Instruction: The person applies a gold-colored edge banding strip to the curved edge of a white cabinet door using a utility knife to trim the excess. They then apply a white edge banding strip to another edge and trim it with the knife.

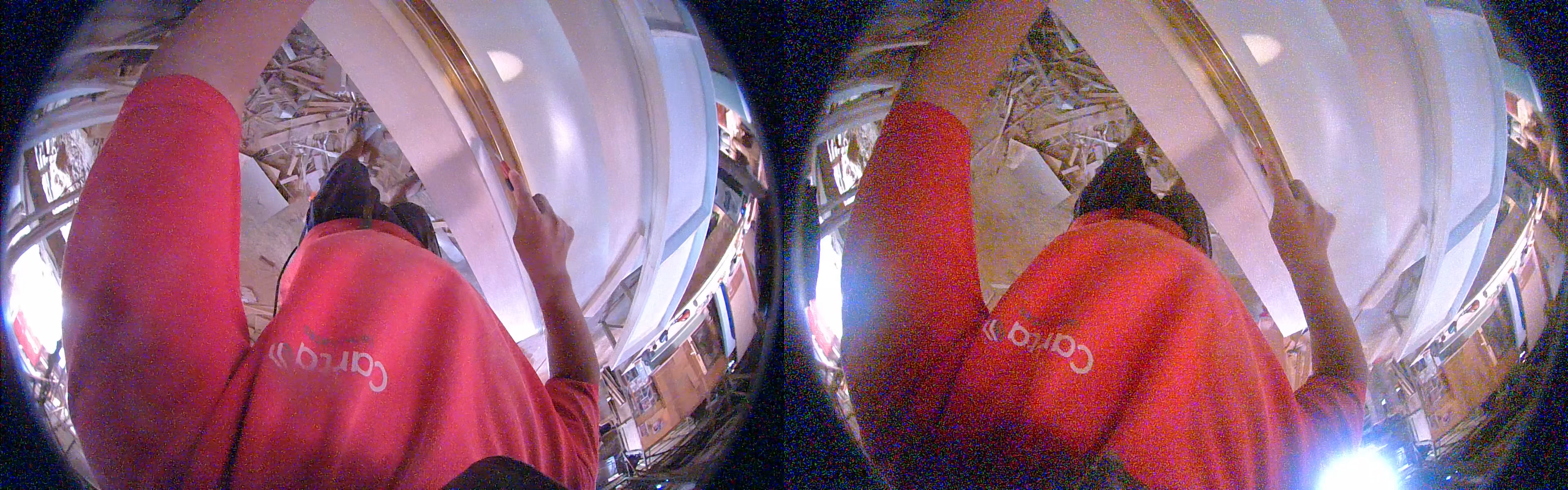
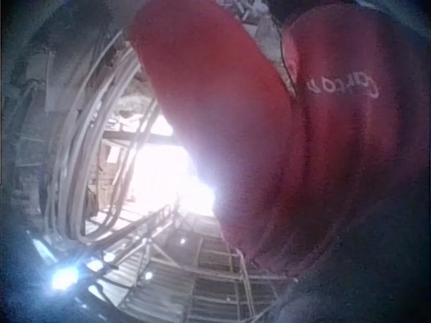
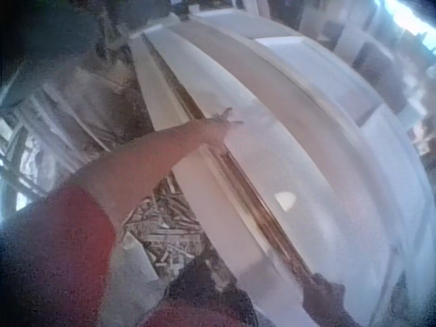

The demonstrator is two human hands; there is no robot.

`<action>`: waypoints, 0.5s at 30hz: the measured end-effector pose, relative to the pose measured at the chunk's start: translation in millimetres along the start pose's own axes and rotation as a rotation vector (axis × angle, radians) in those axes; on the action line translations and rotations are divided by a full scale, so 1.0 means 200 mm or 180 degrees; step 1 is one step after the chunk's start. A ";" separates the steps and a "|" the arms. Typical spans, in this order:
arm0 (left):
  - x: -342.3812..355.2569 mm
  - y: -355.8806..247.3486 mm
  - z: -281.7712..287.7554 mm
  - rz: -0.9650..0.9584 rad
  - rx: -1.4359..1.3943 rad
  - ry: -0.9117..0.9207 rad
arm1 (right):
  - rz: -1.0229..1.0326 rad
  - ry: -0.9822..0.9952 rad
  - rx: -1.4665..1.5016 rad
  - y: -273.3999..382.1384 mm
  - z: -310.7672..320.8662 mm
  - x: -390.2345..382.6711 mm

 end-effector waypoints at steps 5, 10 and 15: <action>-0.04 0.00 0.03 0.0000 -0.0035 0.0000 | -0.0049 -0.0057 0.0042 -0.03 -0.03 -0.11; -0.06 -0.01 0.05 -0.0019 -0.0002 0.0025 | -0.0095 -0.0007 -0.0010 -0.06 -0.06 -0.20; -0.03 0.02 0.02 -0.0187 0.0065 -0.0104 | -0.0235 0.0167 -0.0064 -0.11 -0.11 -0.30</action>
Point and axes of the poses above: each hand's wrist, its own x-axis towards the middle knuckle, its own z-axis out of the back of the hand, y = z × x, the point moved 3 cm from there along x, towards the middle knuckle, and after that the axes turned 5 degrees about z, right-handed, at the moved point
